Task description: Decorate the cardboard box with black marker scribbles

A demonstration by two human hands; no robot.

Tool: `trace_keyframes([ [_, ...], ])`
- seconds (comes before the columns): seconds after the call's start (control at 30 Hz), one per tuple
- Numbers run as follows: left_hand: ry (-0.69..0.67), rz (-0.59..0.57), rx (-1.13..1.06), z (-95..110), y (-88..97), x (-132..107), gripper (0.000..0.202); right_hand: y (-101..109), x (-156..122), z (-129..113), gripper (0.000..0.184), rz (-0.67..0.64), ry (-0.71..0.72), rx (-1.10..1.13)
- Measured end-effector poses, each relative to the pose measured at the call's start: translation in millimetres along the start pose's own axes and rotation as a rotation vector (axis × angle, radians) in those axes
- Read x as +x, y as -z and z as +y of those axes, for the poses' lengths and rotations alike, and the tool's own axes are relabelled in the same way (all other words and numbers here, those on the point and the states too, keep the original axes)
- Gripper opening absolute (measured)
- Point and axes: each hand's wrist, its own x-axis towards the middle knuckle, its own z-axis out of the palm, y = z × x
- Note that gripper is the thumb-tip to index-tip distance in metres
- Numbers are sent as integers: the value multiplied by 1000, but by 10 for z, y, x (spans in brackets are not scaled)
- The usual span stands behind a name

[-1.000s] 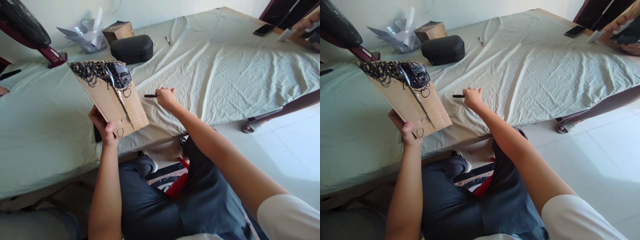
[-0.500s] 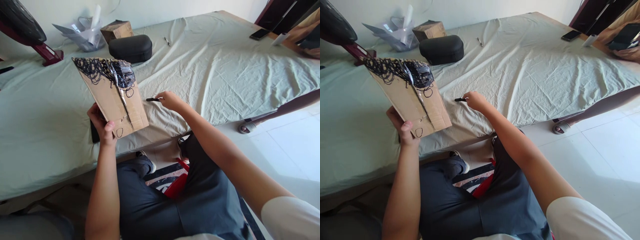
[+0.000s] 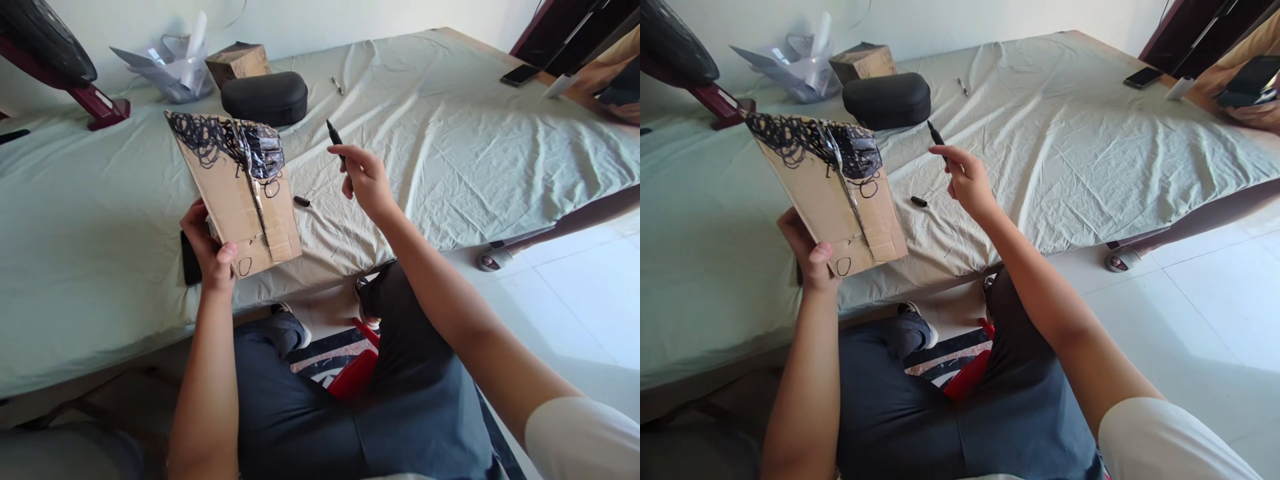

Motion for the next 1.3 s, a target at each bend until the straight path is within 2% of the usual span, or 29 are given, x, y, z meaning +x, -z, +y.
trace_keyframes([
  [0.17,-42,-58,-84,-57,27,-14,105,-88,-103,-281,49,15,160,275],
  [0.27,-63,-86,-87,-56,31,-14,104,-212,-201,-412,50,75,176,199],
  [0.43,-30,-109,-37,26,29,-17,108,-407,-380,-517,62,-70,278,79],
  [0.57,3,-122,-27,64,32,-15,109,-447,-414,-526,53,-206,401,23],
  [0.67,-6,-124,-32,48,42,-6,109,-443,-439,-544,56,-230,453,8],
  [0.87,-22,-143,-22,21,66,-5,105,-460,-501,-593,54,-241,332,12],
  [0.97,-6,-142,-17,38,68,-4,108,-458,-493,-600,54,-242,337,13],
  [1.17,-78,-177,-23,-44,122,14,107,-434,-425,-510,52,-240,438,30],
  [1.3,-140,-211,16,-169,186,20,112,-490,-329,-360,58,-191,627,41],
])
